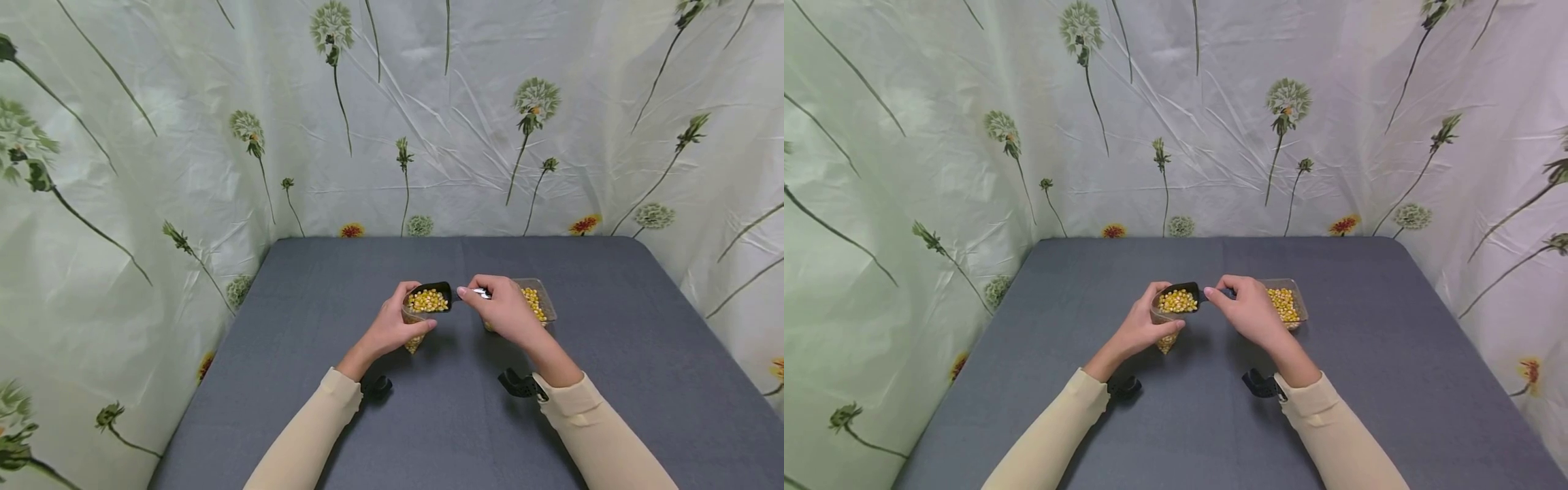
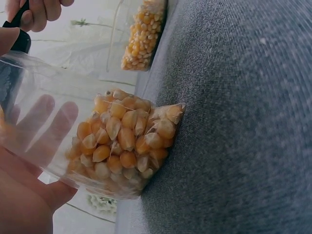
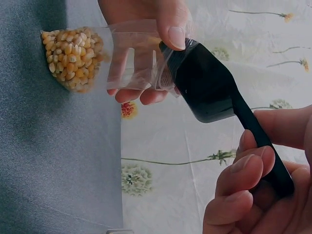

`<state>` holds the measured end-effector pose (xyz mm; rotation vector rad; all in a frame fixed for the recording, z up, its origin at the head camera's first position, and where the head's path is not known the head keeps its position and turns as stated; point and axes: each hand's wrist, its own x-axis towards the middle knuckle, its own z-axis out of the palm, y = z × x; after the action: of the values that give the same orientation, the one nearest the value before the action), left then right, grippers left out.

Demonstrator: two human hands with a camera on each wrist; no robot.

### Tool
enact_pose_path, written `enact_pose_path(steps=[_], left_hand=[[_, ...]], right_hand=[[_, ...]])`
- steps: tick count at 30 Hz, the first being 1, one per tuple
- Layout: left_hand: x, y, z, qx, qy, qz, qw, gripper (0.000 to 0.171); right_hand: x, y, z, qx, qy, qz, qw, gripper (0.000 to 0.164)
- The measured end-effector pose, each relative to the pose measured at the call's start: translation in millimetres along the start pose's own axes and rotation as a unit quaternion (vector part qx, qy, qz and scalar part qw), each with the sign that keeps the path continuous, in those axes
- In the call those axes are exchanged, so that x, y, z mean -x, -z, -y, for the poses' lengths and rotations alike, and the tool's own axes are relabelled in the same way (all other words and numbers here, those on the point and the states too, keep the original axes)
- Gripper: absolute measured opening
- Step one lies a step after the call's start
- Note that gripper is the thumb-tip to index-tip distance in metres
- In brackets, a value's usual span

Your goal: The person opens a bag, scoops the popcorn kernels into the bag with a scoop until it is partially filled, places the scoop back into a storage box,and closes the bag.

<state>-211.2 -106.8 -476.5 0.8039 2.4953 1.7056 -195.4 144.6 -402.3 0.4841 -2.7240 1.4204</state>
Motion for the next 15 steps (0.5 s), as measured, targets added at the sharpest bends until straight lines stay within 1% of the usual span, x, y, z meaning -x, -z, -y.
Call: enact_pose_path(steps=[5, 12, 15], left_hand=[[0.3, 0.1, 1.4, -0.011, -0.004, -0.004, 0.9999, 0.064], [-0.2, -1.3, 1.8, 0.001, -0.003, 0.002, 1.0, 0.064], [-0.4, -1.3, 2.1, -0.004, -0.005, -0.004, 1.0, 0.064]], right_hand=[[0.8, -0.4, 2.0, 0.008, 0.004, -0.004, 1.0, 0.031], [1.2, -0.9, 2.3, 0.027, 0.008, -0.019, 0.999, 0.027], [1.0, -2.0, 2.6, 0.037, 0.014, -0.027, 0.999, 0.026]])
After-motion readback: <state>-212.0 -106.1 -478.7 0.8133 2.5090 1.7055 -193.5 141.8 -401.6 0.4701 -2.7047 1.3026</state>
